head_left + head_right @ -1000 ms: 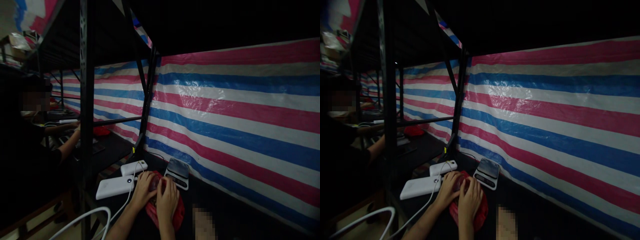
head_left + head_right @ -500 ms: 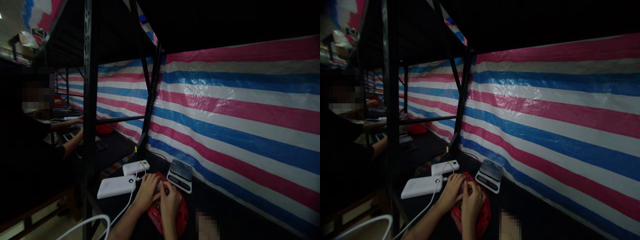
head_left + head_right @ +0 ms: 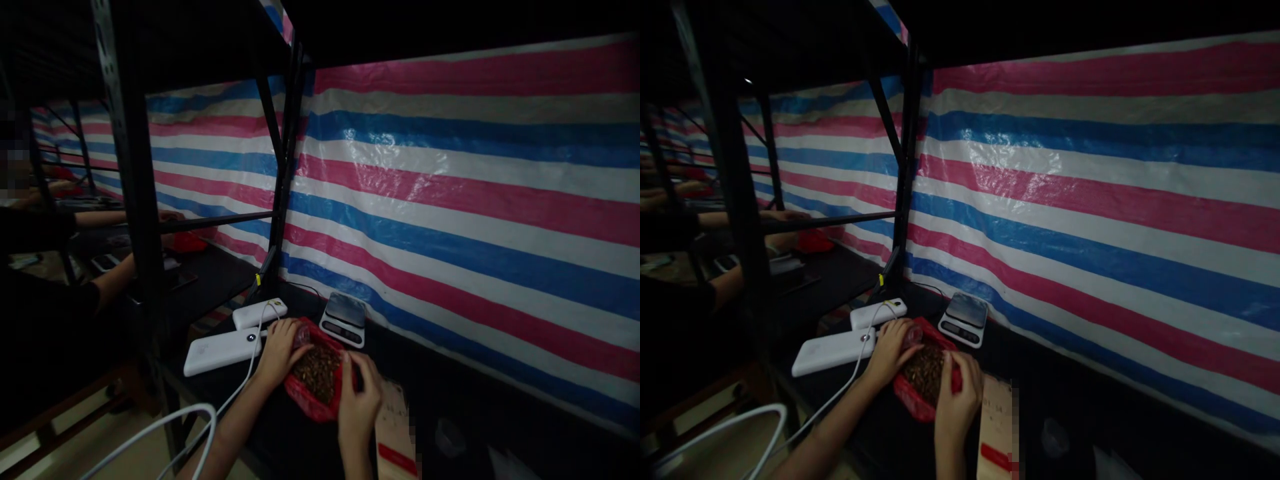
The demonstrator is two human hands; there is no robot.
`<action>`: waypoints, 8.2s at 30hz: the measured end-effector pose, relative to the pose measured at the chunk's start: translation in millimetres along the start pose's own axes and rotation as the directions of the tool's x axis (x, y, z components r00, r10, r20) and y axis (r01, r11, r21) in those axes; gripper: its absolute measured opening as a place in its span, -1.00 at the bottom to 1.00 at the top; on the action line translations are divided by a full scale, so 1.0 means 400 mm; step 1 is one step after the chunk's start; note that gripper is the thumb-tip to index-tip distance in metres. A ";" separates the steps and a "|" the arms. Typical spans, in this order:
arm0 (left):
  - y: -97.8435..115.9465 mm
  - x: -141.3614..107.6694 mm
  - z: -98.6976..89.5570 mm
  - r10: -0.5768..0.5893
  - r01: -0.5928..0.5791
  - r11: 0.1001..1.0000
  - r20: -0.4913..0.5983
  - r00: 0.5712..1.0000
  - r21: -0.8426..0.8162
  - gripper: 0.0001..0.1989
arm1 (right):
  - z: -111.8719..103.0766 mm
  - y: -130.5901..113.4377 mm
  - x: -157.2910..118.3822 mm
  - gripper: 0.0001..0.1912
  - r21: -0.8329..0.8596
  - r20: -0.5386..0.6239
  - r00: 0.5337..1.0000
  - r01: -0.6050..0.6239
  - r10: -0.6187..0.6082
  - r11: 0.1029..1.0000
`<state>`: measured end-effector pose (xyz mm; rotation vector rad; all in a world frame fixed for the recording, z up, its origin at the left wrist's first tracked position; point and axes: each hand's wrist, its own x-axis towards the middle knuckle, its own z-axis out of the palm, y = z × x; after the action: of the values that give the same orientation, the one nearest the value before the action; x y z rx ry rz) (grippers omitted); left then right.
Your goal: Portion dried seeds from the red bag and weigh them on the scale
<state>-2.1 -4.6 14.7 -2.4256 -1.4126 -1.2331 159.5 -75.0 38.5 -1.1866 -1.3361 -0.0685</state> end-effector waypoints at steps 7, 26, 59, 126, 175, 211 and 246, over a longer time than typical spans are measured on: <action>-0.006 0.159 -0.003 0.007 0.000 0.990 0.050 0.999 -0.143 -0.60 | -0.376 0.125 -0.004 -0.66 -0.422 0.096 0.970 -0.164 0.224 0.891; -0.080 0.305 0.093 0.016 -0.060 0.996 0.542 0.840 0.065 -0.46 | -0.467 0.318 0.001 -0.51 -0.759 0.306 0.837 -0.074 0.455 0.646; 0.070 -0.092 -0.059 -0.448 0.510 0.859 0.409 0.795 -0.049 -0.65 | 0.040 0.002 0.085 -0.67 -0.347 0.869 0.487 0.731 -0.093 0.588; -0.163 0.190 0.125 0.161 -0.170 0.985 0.508 0.846 -0.030 -0.41 | -0.059 0.371 0.167 -0.65 -0.378 0.725 0.675 0.221 0.139 0.899; -0.083 0.216 0.163 -0.083 0.284 0.534 0.285 0.955 -0.796 -0.60 | 0.062 0.126 0.355 -0.60 -0.396 0.722 0.691 0.379 0.029 0.836; -0.057 0.303 0.181 0.103 0.104 0.754 0.272 0.957 -0.649 -0.59 | -0.098 0.314 0.329 -0.64 -0.409 0.586 0.801 0.160 0.124 0.898; -0.104 0.170 0.084 -0.265 0.238 0.888 -0.014 0.964 -0.394 -0.56 | -0.276 0.462 0.077 -0.53 -0.328 0.312 0.836 -0.351 0.451 0.877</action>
<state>3.7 81.0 24.7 -2.4566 -1.6389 -1.7956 364.9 -47.5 -27.8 -1.7569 -1.4051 0.3217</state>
